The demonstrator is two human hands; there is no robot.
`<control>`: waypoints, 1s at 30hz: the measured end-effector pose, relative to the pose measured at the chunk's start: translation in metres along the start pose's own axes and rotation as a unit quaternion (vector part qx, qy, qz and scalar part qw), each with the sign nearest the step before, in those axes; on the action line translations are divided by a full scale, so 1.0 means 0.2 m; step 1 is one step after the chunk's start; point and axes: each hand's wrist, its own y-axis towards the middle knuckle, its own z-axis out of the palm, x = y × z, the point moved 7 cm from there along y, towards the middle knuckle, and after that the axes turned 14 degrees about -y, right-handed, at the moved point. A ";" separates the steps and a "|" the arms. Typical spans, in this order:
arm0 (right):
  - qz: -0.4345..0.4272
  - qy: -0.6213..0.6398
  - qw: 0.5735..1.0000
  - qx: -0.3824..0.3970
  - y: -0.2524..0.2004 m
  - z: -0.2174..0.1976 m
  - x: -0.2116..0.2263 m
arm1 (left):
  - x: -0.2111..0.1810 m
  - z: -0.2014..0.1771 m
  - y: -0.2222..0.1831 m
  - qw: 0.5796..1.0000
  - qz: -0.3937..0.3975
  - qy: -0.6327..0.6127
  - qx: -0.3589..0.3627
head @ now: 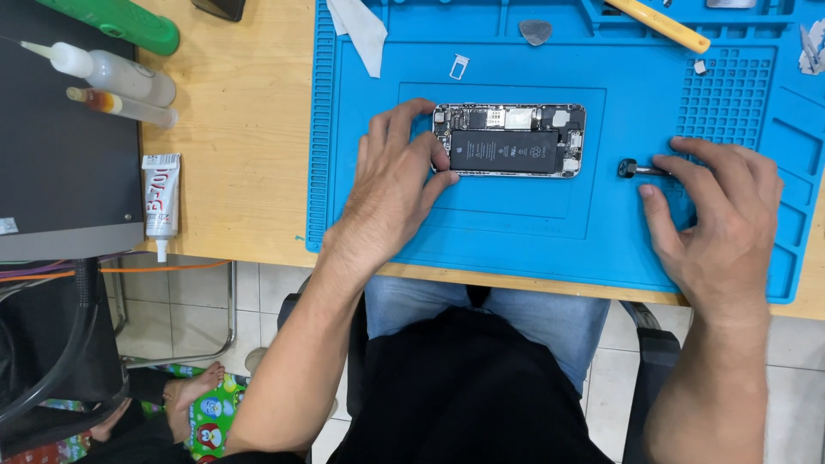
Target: Assembling and disassembling internal components of a smartphone using precision tools.
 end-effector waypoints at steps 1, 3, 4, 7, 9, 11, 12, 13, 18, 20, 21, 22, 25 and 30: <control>0.001 0.003 1.000 -0.002 0.00 0.00 0.00 | 0.00 0.00 0.00 1.000 -0.002 0.000 0.002; 0.002 0.008 1.000 -0.003 0.01 -0.01 0.01 | -0.02 -0.02 -0.01 1.000 0.006 -0.004 -0.010; 0.004 0.012 1.000 -0.004 0.01 -0.02 0.01 | -0.03 -0.04 -0.01 1.000 0.015 -0.009 -0.023; 0.011 0.012 1.000 -0.003 0.01 -0.01 0.01 | -0.04 -0.04 -0.01 0.999 0.027 -0.024 0.010; 0.017 0.020 1.000 -0.001 0.01 -0.01 0.01 | -0.05 -0.04 0.02 0.999 0.039 -0.027 0.018; 0.023 0.028 0.999 0.001 0.02 -0.01 0.01 | -0.05 -0.03 0.05 0.998 0.053 -0.029 0.026; 0.020 0.024 0.999 0.002 0.02 -0.01 0.01 | -0.06 -0.03 0.06 0.997 0.075 -0.018 0.021; 0.018 0.021 1.000 0.002 0.02 -0.01 0.01 | -0.06 -0.03 0.08 0.995 0.098 -0.007 0.015; 0.056 0.100 0.991 -0.063 0.00 -0.08 0.00 | -0.02 0.02 0.12 0.989 0.140 0.027 0.034; 0.079 0.132 0.983 -0.097 -0.04 -0.08 -0.03 | -0.01 0.01 0.10 0.987 0.153 0.021 0.036; 0.075 0.160 0.973 -0.149 -0.07 -0.09 -0.06 | -0.01 0.01 0.08 0.985 0.166 0.008 0.040; 0.072 0.185 0.959 -0.203 -0.11 -0.10 -0.09 | -0.01 0.00 0.07 0.982 0.183 -0.005 0.044; 0.101 0.199 0.931 -0.289 -0.20 -0.12 -0.14 | 0.00 -0.01 0.01 0.981 0.188 -0.028 0.039; 0.181 0.195 0.924 -0.274 -0.17 -0.14 -0.15 | 0.02 -0.02 -0.07 0.986 0.161 -0.046 0.012</control>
